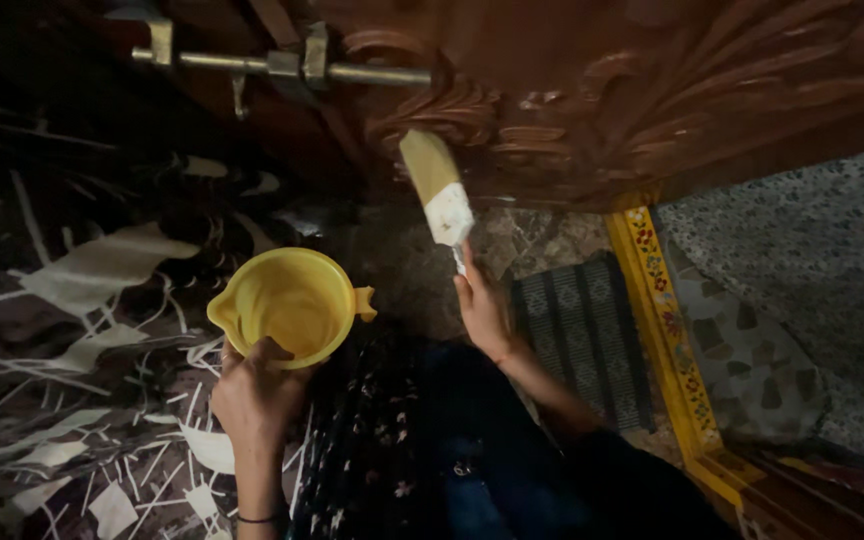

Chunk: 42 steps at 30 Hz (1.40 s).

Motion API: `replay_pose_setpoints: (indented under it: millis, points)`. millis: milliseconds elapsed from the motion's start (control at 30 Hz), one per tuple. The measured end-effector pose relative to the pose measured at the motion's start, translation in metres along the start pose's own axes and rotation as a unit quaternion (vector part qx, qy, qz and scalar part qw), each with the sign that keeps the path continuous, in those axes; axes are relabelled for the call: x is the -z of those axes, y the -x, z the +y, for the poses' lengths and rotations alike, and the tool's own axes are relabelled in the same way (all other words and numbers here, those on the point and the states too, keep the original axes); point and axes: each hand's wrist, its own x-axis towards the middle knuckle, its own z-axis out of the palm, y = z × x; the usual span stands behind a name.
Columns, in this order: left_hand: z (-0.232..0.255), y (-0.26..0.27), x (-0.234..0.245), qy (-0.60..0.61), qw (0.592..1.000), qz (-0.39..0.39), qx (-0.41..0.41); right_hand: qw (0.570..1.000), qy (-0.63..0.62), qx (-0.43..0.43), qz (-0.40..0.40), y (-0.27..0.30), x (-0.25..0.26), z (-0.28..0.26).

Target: The person uses a wide brush to apply a liquid to the carved surface of a wooden door, holding a yellow container in the other hand.

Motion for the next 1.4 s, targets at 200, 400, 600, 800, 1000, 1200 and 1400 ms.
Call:
replay_pose_setpoints:
  millis: [200, 400, 600, 800, 1000, 1200, 1400]
  points:
    - [0.001, -0.005, -0.001, -0.023, 1.000, -0.012, 0.000, 0.966, 0.232, 0.113, 0.017, 0.008, 0.008, 0.010]
    - [0.010, -0.006, 0.000, -0.001, 1.000, 0.013, -0.028, 0.961, 0.273, 0.046, -0.017, -0.009, -0.028, 0.045]
    - [0.005, -0.004, -0.002, -0.028, 0.999, -0.028, 0.001, 0.937, 0.271, -0.141, -0.171, -0.012, -0.019, 0.061]
    - [0.002, -0.009, -0.002, -0.034, 0.999, -0.022, 0.005, 0.954, 0.282, 0.099, -0.014, -0.004, 0.007, 0.044]
    - [0.014, -0.011, 0.001, 0.015, 0.999, 0.006, -0.031, 0.971, 0.216, -0.034, -0.095, -0.028, -0.023, 0.043]
    - [0.018, -0.009, 0.001, 0.006, 0.999, -0.003, -0.044, 0.957, 0.253, -0.070, -0.124, -0.027, -0.032, 0.070]
    - [0.016, -0.005, -0.002, -0.020, 0.997, 0.029, -0.069, 0.949, 0.279, -0.051, -0.139, -0.022, -0.010, 0.083]
